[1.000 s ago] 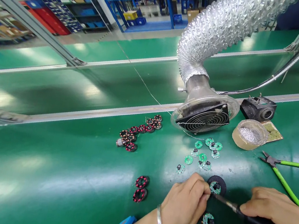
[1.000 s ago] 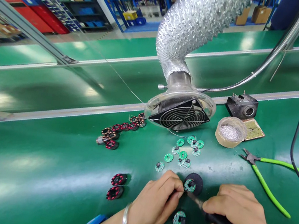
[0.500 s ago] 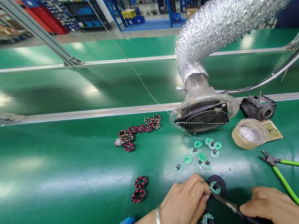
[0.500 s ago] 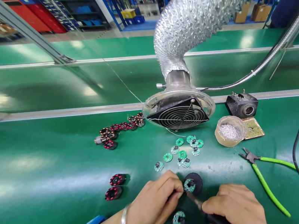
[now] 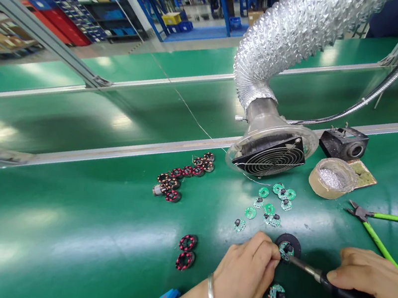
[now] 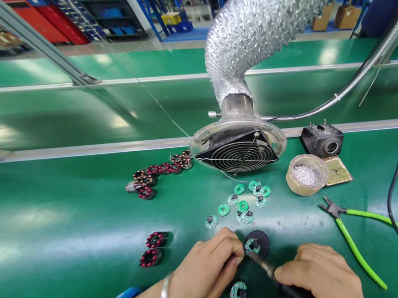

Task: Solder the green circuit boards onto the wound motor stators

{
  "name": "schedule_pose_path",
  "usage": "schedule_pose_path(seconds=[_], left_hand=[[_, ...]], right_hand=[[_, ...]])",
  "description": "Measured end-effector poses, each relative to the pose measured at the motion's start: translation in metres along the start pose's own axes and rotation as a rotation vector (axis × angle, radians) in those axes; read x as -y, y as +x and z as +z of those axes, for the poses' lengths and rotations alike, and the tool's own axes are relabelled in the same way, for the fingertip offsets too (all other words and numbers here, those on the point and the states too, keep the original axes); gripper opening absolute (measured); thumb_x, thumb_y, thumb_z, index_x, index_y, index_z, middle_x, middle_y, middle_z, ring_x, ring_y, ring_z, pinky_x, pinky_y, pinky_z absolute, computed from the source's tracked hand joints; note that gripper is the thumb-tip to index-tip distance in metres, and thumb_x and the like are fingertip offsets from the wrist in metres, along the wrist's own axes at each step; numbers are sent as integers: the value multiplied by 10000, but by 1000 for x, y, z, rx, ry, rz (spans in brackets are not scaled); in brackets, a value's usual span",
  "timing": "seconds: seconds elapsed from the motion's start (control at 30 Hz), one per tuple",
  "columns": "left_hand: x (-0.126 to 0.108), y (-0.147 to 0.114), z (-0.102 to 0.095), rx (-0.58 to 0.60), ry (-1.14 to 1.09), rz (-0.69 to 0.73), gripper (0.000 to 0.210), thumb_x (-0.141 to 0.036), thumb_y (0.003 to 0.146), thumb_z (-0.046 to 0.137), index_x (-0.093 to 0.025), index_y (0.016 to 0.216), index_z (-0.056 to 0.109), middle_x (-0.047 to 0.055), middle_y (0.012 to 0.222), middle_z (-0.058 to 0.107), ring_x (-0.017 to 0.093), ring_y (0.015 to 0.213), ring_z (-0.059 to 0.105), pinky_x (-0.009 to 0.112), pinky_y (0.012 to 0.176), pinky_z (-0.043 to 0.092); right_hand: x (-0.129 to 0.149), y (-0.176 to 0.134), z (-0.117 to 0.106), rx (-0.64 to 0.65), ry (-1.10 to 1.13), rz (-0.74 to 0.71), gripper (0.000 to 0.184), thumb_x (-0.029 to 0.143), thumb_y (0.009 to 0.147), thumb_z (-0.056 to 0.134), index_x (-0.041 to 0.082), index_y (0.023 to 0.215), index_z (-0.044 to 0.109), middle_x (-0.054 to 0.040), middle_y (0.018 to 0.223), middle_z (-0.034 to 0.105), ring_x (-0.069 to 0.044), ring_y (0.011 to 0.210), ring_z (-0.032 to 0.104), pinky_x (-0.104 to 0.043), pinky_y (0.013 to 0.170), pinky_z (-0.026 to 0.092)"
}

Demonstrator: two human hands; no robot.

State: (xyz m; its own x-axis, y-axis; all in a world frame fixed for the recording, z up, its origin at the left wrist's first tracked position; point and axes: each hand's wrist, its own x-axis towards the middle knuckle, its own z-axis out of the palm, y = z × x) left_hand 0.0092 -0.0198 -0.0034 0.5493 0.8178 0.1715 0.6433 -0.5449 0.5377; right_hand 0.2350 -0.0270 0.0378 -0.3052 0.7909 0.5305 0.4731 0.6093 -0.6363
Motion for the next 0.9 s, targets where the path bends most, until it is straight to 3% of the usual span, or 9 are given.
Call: schedule_pose_path(seconds=[0.13,0.23,0.43,0.6,0.7,0.8,0.9], left_hand=[[0,0,-1,10,6,-10,147,-101,887,373,-225,947,426,25,884,596,159,716,623,271,535,476],[0,-1,0,16,7,-15,149,-100,891,376,-224,951,434,24,883,596,159,726,624,268,543,480],[0,-3,7,-85,-52,11,137,-105,877,425,-210,933,493,23,826,590,164,704,601,267,582,494],[-6,-1,12,-175,-145,-112,55,-171,816,570,-197,843,530,12,763,582,161,682,577,262,598,474],[-11,-1,14,-208,-192,-160,32,-160,830,566,-189,818,560,3,737,571,134,624,545,242,569,444],[-15,1,13,-198,-329,-249,88,-147,843,533,-180,778,582,0,725,557,104,576,507,216,535,416],[-18,6,10,-137,-522,-439,113,-152,812,555,-166,701,575,-13,690,527,79,533,458,196,500,388]], right_hand=[[-11,1,-2,75,30,-21,203,256,921,482,213,1083,597,-55,767,669,-213,704,673,-310,587,531],[-21,7,12,98,81,-56,312,134,914,486,196,1214,548,-29,769,660,-164,658,636,-275,601,519],[-36,17,42,286,121,-195,307,40,901,470,179,1159,564,-18,742,594,-151,670,492,-285,623,432],[-36,16,41,272,126,-192,322,12,883,460,165,1150,556,-5,724,546,-151,700,459,-275,644,411],[-35,16,41,250,131,-196,307,19,890,467,157,1149,557,-6,731,551,-148,702,462,-274,663,425],[-35,16,43,231,123,-200,285,30,894,478,143,1142,560,-13,731,555,-149,705,463,-273,660,432],[-36,15,44,224,127,-209,297,27,888,482,145,1151,556,-11,718,551,-148,695,455,-274,650,436]])
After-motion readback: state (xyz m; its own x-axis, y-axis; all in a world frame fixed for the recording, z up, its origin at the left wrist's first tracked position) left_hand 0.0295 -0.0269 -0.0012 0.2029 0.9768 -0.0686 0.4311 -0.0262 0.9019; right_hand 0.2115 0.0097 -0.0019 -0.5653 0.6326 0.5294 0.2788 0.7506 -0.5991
